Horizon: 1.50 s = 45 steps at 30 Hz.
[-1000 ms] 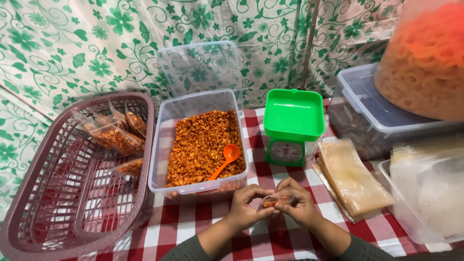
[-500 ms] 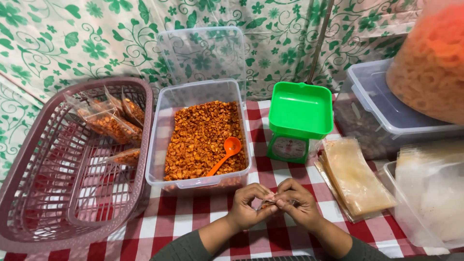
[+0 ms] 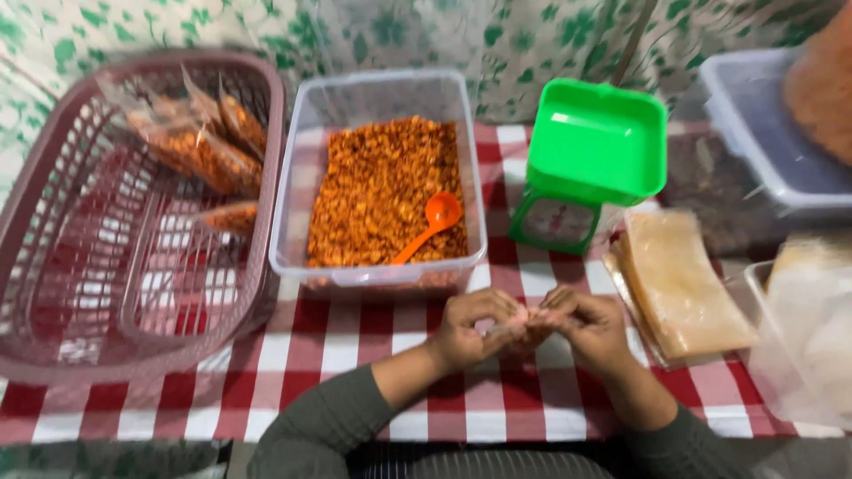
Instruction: Packaging small portions of snacks by scooping them into plastic bags, weighing them on a scale, and organizing them in a basket.
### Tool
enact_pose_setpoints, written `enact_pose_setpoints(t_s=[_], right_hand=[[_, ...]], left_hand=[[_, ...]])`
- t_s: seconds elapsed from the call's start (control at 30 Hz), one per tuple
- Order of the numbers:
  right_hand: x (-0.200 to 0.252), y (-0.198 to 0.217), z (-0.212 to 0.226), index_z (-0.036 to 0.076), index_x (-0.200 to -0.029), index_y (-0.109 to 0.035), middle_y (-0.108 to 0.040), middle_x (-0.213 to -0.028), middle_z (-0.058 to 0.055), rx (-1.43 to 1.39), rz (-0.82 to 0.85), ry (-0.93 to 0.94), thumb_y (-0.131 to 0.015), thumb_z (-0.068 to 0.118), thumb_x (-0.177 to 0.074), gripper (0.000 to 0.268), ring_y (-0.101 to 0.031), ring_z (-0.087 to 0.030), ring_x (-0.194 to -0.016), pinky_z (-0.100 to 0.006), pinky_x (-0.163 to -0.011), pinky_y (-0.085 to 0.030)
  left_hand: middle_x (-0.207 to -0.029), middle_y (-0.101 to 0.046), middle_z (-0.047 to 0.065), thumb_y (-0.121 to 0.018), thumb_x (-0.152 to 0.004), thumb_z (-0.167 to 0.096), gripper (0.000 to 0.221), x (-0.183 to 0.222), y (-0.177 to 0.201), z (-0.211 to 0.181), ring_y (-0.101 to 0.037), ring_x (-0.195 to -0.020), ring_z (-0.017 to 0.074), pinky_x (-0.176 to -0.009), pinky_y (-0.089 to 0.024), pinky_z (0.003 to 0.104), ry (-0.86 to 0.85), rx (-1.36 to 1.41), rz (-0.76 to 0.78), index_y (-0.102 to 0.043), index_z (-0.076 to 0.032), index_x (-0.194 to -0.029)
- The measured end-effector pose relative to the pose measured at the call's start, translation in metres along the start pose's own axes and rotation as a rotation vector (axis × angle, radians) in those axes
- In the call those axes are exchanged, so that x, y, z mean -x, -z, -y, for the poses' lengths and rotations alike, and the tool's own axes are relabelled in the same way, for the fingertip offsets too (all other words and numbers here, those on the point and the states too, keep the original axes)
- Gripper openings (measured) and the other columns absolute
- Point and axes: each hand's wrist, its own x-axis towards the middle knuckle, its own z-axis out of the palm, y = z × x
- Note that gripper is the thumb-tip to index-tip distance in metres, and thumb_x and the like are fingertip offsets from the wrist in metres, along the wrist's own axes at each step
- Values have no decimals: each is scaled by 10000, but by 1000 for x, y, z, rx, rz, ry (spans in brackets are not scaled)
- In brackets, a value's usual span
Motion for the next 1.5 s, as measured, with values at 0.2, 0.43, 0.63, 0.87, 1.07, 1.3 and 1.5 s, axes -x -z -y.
enact_pose_setpoints(t_s=[0.2, 0.43, 0.63, 0.87, 1.07, 1.3, 1.5], right_hand=[[-1, 6, 2, -42, -782, -730, -729, -708, -146, 35, 65, 12, -690, 113, -966, 244, -728, -269, -724, -395, -702, -566], [3, 10, -6, -22, -701, -685, -535, -659, -79, -58, 58, -102, -652, 113, -1000, 329, -586, -215, -699, -353, -687, -505], [1, 13, -2, -63, -693, -707, -505, -587, -65, -93, 50, -165, -734, 51, -920, 256, -561, -183, -616, -319, -611, -488], [-12, 4, 20, -30, -795, -781, -614, -690, -112, 130, 88, 98, -896, 60, -725, 162, -619, -217, -643, -342, -622, -537], [-3, -3, 17, -28, -813, -781, -636, -735, -119, 158, 61, 90, -886, 25, -719, 150, -630, -199, -662, -331, -637, -548], [7, -7, 21, -3, -834, -772, -635, -777, -108, 303, -33, -70, -841, -17, -730, 126, -632, -177, -703, -320, -678, -542], [5, -14, 31, 24, -842, -777, -625, -781, -98, 363, -77, -135, -815, -5, -751, 103, -597, -156, -679, -307, -643, -510]], left_hand=[[-817, -726, 150, -831, -866, -67, 156, 5, 3, 7, -760, -873, 366, -767, -595, 420, 89, 38, -7, -725, 1, -774], [-875, -738, 151, -772, -933, -76, 147, 9, 6, 11, -756, -961, 354, -825, -581, 423, 211, 65, -17, -719, 3, -821], [-878, -734, 134, -758, -962, -146, 163, 8, 6, 3, -761, -911, 301, -768, -580, 359, 234, -12, -8, -743, -3, -886], [-920, -745, 116, -830, -900, -206, 187, -1, -2, -10, -750, -848, 255, -723, -581, 339, 137, -89, 2, -776, -36, -959], [-933, -751, 136, -814, -913, -172, 155, 1, -5, -14, -759, -863, 276, -746, -593, 346, 83, -74, -20, -776, -22, -923], [-946, -756, 144, -835, -883, -152, 151, -1, -5, -13, -767, -877, 292, -754, -602, 358, 62, -119, -15, -775, -20, -923], [-923, -751, 137, -818, -902, -182, 168, 0, -6, -12, -772, -896, 307, -762, -609, 374, 81, -84, -28, -772, -20, -902]])
